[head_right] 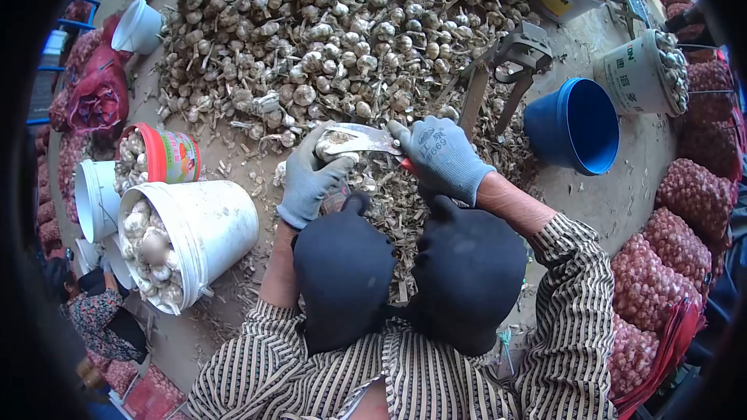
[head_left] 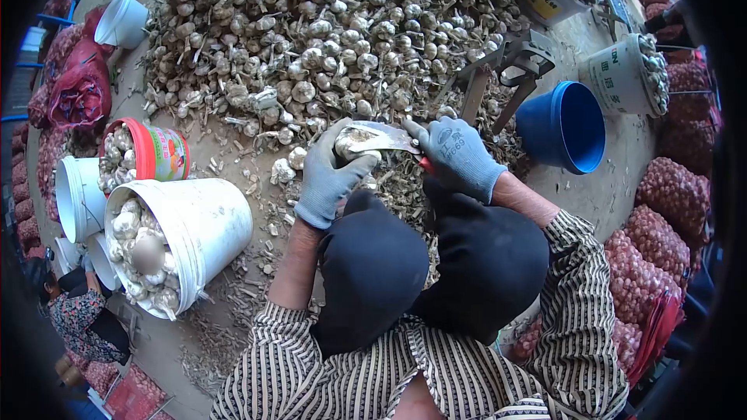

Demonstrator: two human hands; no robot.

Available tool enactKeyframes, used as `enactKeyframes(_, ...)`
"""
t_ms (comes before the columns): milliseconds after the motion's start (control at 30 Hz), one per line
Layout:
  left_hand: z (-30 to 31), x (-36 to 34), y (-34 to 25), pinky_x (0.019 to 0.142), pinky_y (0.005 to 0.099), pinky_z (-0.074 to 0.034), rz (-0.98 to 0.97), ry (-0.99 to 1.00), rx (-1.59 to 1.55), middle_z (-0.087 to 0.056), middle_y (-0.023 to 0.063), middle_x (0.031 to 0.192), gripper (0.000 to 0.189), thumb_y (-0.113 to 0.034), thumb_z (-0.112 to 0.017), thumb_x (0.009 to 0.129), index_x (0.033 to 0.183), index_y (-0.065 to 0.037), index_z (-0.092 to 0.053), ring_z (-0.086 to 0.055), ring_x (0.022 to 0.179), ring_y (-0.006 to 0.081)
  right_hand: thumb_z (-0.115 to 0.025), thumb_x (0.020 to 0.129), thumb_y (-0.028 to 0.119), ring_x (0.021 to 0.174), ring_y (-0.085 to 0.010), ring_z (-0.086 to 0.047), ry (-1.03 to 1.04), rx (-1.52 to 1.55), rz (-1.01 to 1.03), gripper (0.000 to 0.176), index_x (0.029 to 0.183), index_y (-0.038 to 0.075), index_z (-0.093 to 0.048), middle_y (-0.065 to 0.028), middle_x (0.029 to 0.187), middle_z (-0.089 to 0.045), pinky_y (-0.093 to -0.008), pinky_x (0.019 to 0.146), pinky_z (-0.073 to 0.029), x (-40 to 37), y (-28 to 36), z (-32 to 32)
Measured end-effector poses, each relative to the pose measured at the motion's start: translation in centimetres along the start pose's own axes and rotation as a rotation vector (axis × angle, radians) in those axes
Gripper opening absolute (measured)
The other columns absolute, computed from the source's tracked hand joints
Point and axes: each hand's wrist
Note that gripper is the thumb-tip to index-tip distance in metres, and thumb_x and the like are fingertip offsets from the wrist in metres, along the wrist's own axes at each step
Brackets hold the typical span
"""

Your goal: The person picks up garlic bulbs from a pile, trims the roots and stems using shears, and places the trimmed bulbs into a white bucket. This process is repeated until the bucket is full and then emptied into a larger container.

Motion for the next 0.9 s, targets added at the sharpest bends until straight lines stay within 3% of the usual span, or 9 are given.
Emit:
enactKeyframes(67, 0.7, -0.3, -0.4, 0.09, 0.0298, -0.057, 0.179, 0.044, -0.258, -0.067, 0.0146, 0.119, 0.071, -0.012, -0.084, 0.081, 0.14, 0.008, -0.05, -0.068, 0.102, 0.0167, -0.07, 0.088, 0.031, 0.08, -0.0318, -0.065, 0.018, 0.042, 0.061, 0.061, 0.141, 0.006, -0.053, -0.0141, 0.087, -0.064, -0.0445, 0.066, -0.052, -0.1, 0.1, 0.2)
enactKeyframes(133, 1.2, -1.0, -2.5, 0.079, 0.0238, -0.058, 0.211, 0.113, -0.583, -0.071, 0.01, 0.109, 0.056, -0.005, -0.075, 0.086, 0.135, 0.009, -0.053, -0.069, 0.087, 0.0103, -0.069, 0.089, 0.03, 0.077, -0.0316, -0.067, 0.02, 0.014, 0.07, 0.061, 0.142, 0.007, -0.053, -0.014, 0.084, -0.064, -0.0451, 0.063, -0.052, -0.2, 0.3, 1.8)
enactKeyframes(300, 2.5, -1.9, -1.8, 0.063, 0.0188, -0.052, 0.2, 0.206, -0.916, -0.071, 0.0058, 0.101, 0.07, -0.033, -0.079, 0.08, 0.132, 0.006, -0.057, -0.065, 0.073, 0.007, -0.067, 0.092, 0.031, 0.073, -0.0313, -0.068, -0.042, -0.019, 0.081, 0.054, 0.14, 0.012, -0.053, -0.011, 0.079, -0.065, -0.0458, 0.061, -0.052, -0.2, 0.4, 4.1)
enactKeyframes(400, 5.1, -2.5, -3.2, 0.082, 0.0306, -0.057, 0.039, 0.32, -0.969, -0.068, 0.0087, 0.11, 0.074, -0.028, -0.082, 0.08, 0.14, 0.003, -0.051, -0.066, 0.1, 0.0163, -0.066, 0.093, 0.029, 0.071, -0.0303, -0.068, -0.182, 0.012, 0.056, 0.049, 0.138, 0.014, -0.054, -0.0085, 0.077, -0.064, -0.044, 0.059, -0.051, -1.0, -0.2, 5.1)
enactKeyframes(533, 5.6, -3.0, -10.2, 0.087, 0.0297, -0.056, -0.255, -0.243, -0.242, -0.067, 0.0084, 0.115, 0.066, -0.009, -0.086, 0.078, 0.134, 0.001, -0.053, -0.065, 0.095, 0.013, -0.064, 0.094, 0.027, 0.073, -0.0329, -0.065, -0.382, 0.097, 0.06, 0.047, 0.138, 0.014, -0.053, -0.0103, 0.077, -0.061, -0.0459, 0.063, -0.05, -1.3, 1.1, 8.8)
enactKeyframes(667, 6.4, -4.7, -13.5, 0.089, 0.0312, -0.056, -0.527, -0.623, 0.18, -0.066, 0.0082, 0.111, 0.068, -0.014, -0.093, 0.071, 0.126, -0.001, -0.056, -0.065, 0.097, 0.0142, -0.065, 0.093, 0.029, 0.081, -0.035, -0.065, -0.42, 0.009, 0.073, 0.051, 0.141, 0.015, -0.052, -0.015, 0.084, -0.061, -0.0478, 0.068, -0.051, -1.8, 4.8, 14.7)
enactKeyframes(833, 6.4, -8.3, -16.6, 0.091, 0.0321, -0.056, -0.687, -0.83, 0.308, -0.065, 0.0086, 0.115, 0.072, -0.012, -0.095, 0.068, 0.128, -0.002, -0.056, -0.064, 0.102, 0.0151, -0.065, 0.093, 0.026, 0.089, -0.035, -0.064, -0.447, 0.003, 0.119, 0.054, 0.142, 0.008, -0.05, -0.0156, 0.094, -0.062, -0.0474, 0.073, -0.052, -3.1, 11.8, 18.5)
enactKeyframes(867, 6.5, -9.0, -16.8, 0.086, 0.0404, -0.057, -0.713, -0.855, 0.336, -0.066, 0.0156, 0.113, 0.075, -0.018, -0.095, 0.064, 0.127, -0.004, -0.055, -0.069, 0.102, 0.0326, -0.065, 0.093, 0.026, 0.09, -0.0347, -0.064, -0.453, 0.024, 0.147, 0.054, 0.142, 0.008, -0.05, -0.0153, 0.095, -0.062, -0.0474, 0.074, -0.052, -3.3, 13.0, 18.4)
enactKeyframes(900, 6.6, -10.2, -17.7, 0.085, 0.0408, -0.057, -0.734, -0.912, 0.459, -0.066, 0.015, 0.111, 0.075, -0.017, -0.094, 0.064, 0.127, -0.004, -0.055, -0.069, 0.101, 0.0326, -0.066, 0.093, 0.026, 0.089, -0.0343, -0.064, -0.469, 0.081, 0.161, 0.055, 0.142, 0.008, -0.049, -0.0149, 0.093, -0.061, -0.0475, 0.074, -0.052, -3.5, 13.9, 17.8)
Point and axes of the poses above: each hand's wrist, its own x-axis towards the middle knuckle, its own z-axis out of the back of the hand, y = z × x
